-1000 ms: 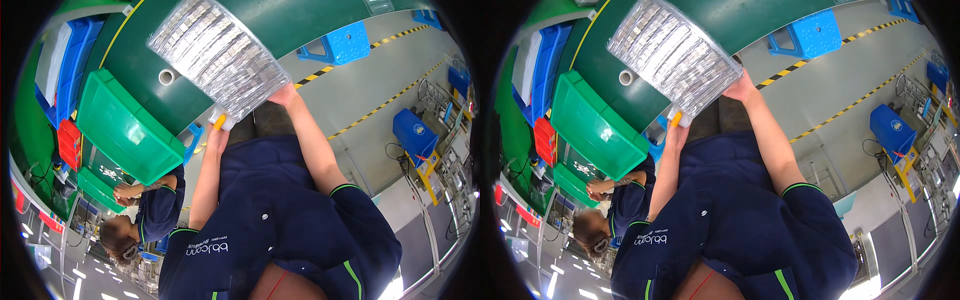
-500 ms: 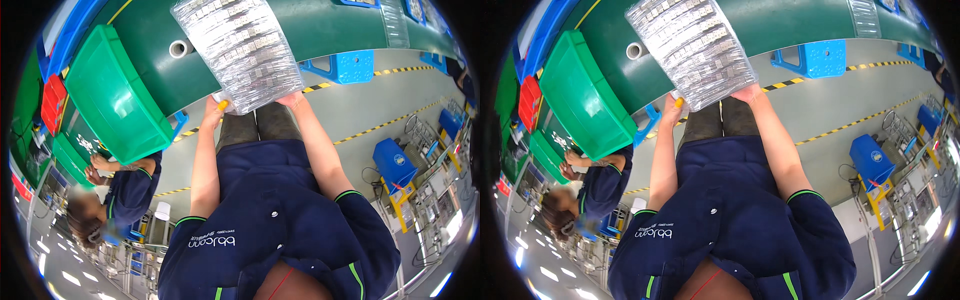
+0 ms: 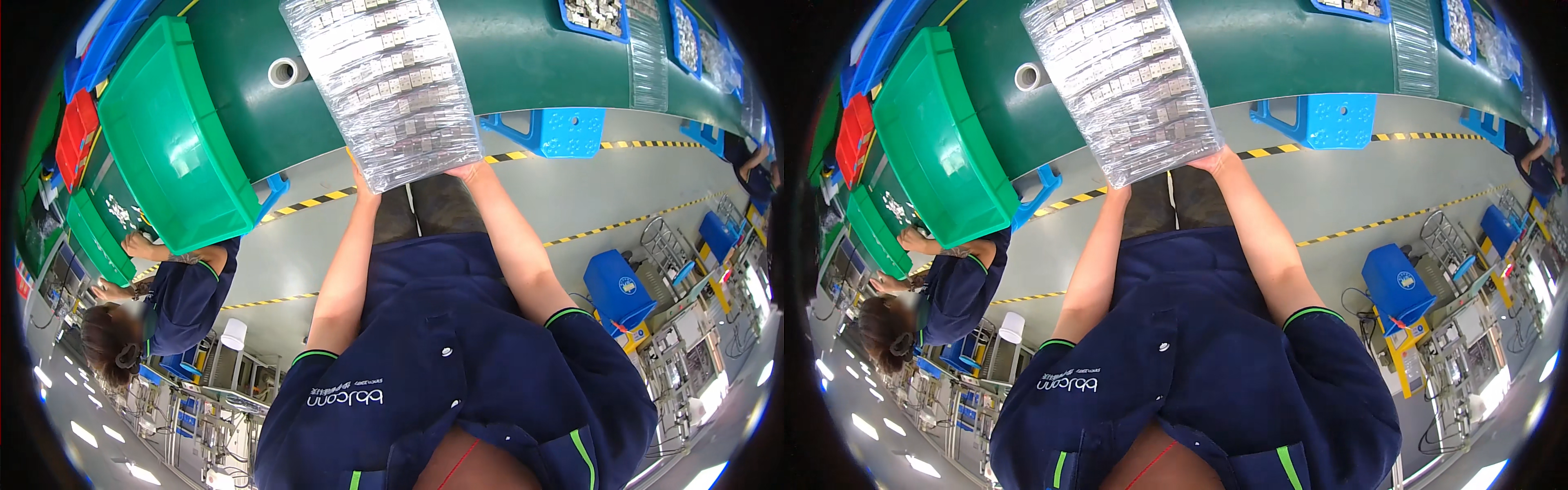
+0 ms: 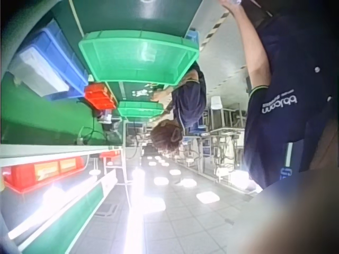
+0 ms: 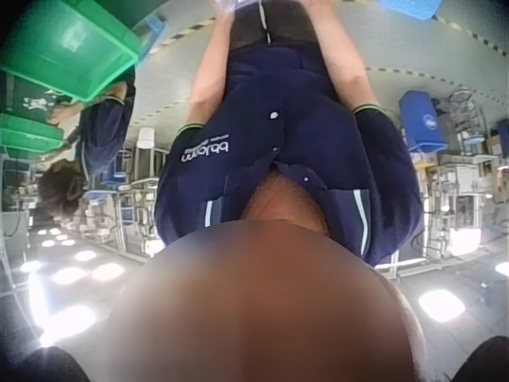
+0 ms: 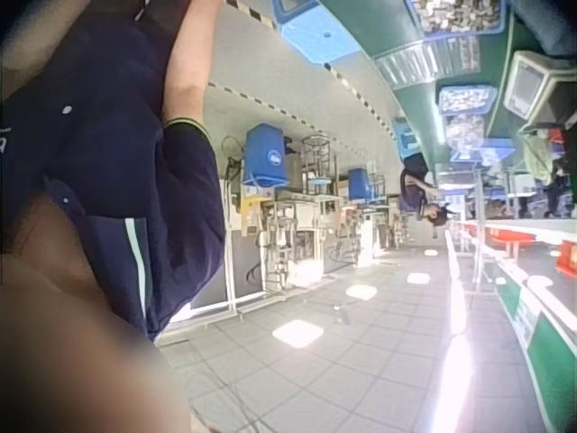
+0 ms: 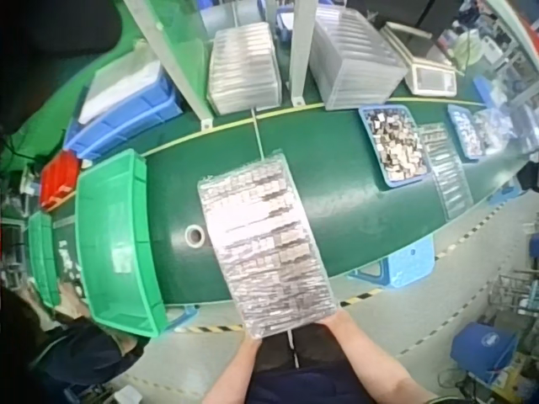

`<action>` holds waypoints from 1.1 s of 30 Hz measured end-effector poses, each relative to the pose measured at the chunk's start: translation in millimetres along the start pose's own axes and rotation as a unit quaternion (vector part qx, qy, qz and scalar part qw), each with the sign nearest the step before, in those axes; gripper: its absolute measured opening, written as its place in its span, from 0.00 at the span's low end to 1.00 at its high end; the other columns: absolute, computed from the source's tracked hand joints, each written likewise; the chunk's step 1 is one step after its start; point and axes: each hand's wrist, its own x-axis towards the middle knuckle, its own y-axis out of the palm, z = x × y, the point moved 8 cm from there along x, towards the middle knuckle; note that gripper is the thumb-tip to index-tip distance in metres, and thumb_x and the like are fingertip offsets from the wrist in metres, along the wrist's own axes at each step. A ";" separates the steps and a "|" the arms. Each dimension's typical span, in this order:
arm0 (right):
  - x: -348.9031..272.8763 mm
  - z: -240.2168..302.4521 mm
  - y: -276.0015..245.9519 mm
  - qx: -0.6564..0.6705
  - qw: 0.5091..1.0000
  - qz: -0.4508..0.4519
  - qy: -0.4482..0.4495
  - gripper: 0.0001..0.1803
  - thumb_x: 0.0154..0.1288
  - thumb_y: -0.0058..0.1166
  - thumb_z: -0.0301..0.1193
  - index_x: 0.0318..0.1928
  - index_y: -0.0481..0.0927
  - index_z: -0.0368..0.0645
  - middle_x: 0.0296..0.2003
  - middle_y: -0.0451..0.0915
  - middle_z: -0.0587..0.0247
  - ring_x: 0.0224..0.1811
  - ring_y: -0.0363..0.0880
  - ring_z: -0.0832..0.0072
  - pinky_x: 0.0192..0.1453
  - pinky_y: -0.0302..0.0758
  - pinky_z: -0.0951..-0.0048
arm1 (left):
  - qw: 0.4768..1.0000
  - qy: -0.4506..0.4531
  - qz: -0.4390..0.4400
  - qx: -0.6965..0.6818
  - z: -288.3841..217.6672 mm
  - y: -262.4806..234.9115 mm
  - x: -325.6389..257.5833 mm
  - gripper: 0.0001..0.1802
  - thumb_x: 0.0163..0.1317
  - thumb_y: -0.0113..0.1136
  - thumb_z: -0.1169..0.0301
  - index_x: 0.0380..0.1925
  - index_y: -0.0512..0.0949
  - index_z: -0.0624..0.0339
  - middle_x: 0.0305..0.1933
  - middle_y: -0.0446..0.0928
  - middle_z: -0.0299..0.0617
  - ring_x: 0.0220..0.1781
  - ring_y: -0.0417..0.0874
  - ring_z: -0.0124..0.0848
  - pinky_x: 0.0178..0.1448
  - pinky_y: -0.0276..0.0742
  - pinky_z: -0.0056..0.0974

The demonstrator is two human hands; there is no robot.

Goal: The person wraps a stack of small rectangular items with clear plastic film using a handheld dispenser. They rotate the stack to cover all sides, tear the film, and secure the package with tape. The wrapped stack is then placed on the table.

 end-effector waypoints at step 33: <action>12.4 -27.8 9.1 0.107 0.992 0.031 0.067 0.26 0.67 0.28 0.46 0.53 0.68 0.40 0.53 0.70 0.53 0.51 0.70 0.58 0.56 0.67 0.52 | 0.961 -0.056 0.021 0.270 -32.6 -29.9 -8.3 0.19 0.61 0.49 0.68 0.49 0.67 0.70 0.51 0.71 0.48 0.49 0.73 0.35 0.49 0.70 0.38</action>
